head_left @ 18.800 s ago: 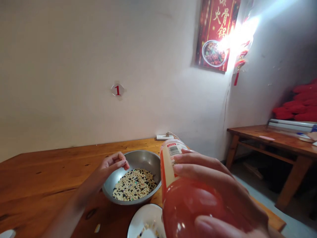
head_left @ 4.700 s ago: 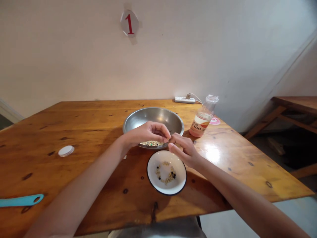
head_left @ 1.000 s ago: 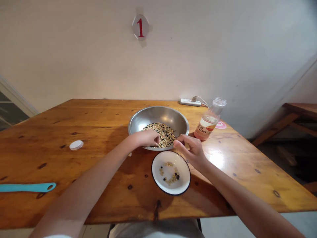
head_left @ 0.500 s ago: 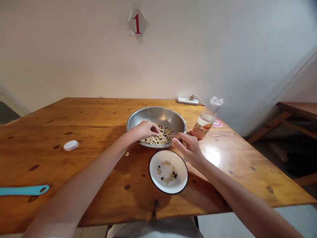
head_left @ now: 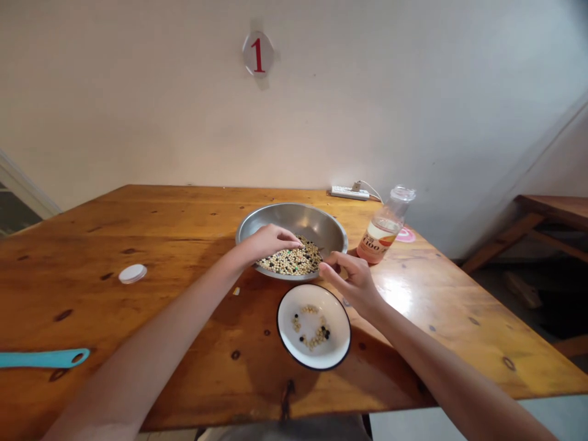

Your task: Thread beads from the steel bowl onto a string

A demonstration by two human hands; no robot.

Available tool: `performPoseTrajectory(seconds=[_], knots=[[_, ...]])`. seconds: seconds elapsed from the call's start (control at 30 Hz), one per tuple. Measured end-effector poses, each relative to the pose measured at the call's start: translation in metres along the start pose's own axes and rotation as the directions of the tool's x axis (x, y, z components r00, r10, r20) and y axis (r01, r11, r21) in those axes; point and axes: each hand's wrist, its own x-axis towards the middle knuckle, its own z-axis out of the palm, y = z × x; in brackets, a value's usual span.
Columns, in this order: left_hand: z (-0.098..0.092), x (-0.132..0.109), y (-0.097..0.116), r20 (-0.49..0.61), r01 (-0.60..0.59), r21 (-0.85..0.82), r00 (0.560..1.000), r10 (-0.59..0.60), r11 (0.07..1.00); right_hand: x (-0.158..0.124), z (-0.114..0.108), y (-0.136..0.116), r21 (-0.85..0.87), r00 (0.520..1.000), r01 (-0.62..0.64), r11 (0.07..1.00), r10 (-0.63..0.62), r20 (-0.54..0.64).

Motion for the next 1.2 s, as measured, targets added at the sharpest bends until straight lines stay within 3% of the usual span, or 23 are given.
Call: performPoseTrajectory(seconds=[0.13, 0.27, 0.57, 0.9, 1.2], knots=[[-0.003, -0.001, -0.001, 0.021, -0.094, -0.165, 0.995, 0.099, 0.982, -0.001, 0.0, 0.001, -0.007, 1.0, -0.002, 1.0, 0.002, 0.004], [-0.004, -0.004, 0.003, -0.005, -0.121, -0.22, 0.992, 0.123, 0.968, -0.001, -0.001, 0.002, -0.008, 0.999, -0.017, 1.0, 0.017, 0.03], [-0.002, -0.006, 0.009, -0.045, -0.196, -0.227, 0.981, 0.191, 0.954, 0.003, -0.003, -0.002, -0.012, 0.997, 0.002, 1.0, -0.001, 0.082], [0.004, -0.014, 0.022, -0.011, -0.252, -0.152, 0.967, 0.253, 0.956, 0.002, -0.005, 0.001, -0.032, 0.991, -0.018, 0.999, 0.022, 0.129], [0.007, -0.022, 0.039, -0.084, -0.276, -0.056, 0.959, 0.271, 0.96, 0.003, -0.006, 0.001, -0.035, 0.991, 0.01, 0.999, -0.005, 0.136]])
